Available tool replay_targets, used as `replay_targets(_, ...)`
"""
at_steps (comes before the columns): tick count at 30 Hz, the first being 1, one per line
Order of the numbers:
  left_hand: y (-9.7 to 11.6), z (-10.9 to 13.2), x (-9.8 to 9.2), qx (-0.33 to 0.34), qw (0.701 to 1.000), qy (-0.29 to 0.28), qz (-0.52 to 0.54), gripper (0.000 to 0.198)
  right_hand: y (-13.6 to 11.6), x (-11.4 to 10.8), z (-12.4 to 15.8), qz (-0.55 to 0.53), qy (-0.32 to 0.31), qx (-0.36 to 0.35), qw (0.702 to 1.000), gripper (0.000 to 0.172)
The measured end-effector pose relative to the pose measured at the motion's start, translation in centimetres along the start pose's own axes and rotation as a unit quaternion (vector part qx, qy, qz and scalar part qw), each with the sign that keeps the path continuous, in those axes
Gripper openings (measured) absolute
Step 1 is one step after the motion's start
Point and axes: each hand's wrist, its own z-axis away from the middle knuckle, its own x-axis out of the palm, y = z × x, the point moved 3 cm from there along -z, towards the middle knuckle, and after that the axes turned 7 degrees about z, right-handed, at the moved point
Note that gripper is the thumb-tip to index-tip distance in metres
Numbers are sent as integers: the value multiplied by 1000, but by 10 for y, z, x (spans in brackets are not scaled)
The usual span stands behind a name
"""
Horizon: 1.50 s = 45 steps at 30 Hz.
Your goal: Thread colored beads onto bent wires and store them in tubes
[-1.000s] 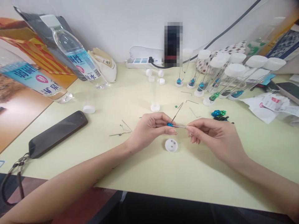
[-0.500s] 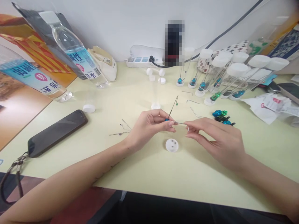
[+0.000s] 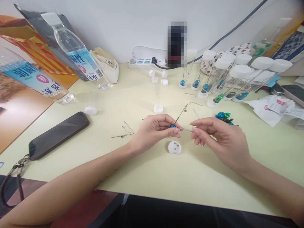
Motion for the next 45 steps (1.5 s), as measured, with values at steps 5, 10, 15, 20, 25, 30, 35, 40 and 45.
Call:
replay_targets(5, 1, 1, 1, 2, 1000, 1, 11, 18, -4, -5, 1, 177, 72, -138, 972, 14)
replay_targets(10, -1, 0, 1, -3, 999, -8, 33, 18, -11, -10, 1, 294, 133, -172, 931, 11)
replay_targets(15, -2, 0, 1, -15, 999, -18, 37, 16, -13, -10, 4, 296, 108, -223, 923, 16)
replay_targets(20, 0, 0, 1, -4, 1000, -10, 20, 17, -11, -9, 0, 189, 69, -162, 966, 16)
replay_targets(25, 0, 1, 0, 19, 1000, -2, -3, 17, -6, -2, -5, -23, -12, 26, 999, 10)
replay_targets(30, 0, 1, 1, 36, 999, 18, -12, 14, 2, 5, -5, -97, -50, 79, 991, 14)
replay_targets(35, 2, -1, -1, 27, 999, 30, 7, 14, -2, 2, -3, 106, 48, -139, 983, 20)
replay_targets(40, 0, -3, -4, 16, 1000, 22, 8, 17, -5, 1, 1, 188, 70, -218, 955, 20)
replay_targets(45, -4, -3, -3, 11, 1000, 13, -4, 18, -3, 2, 0, 63, 41, -123, 990, 15)
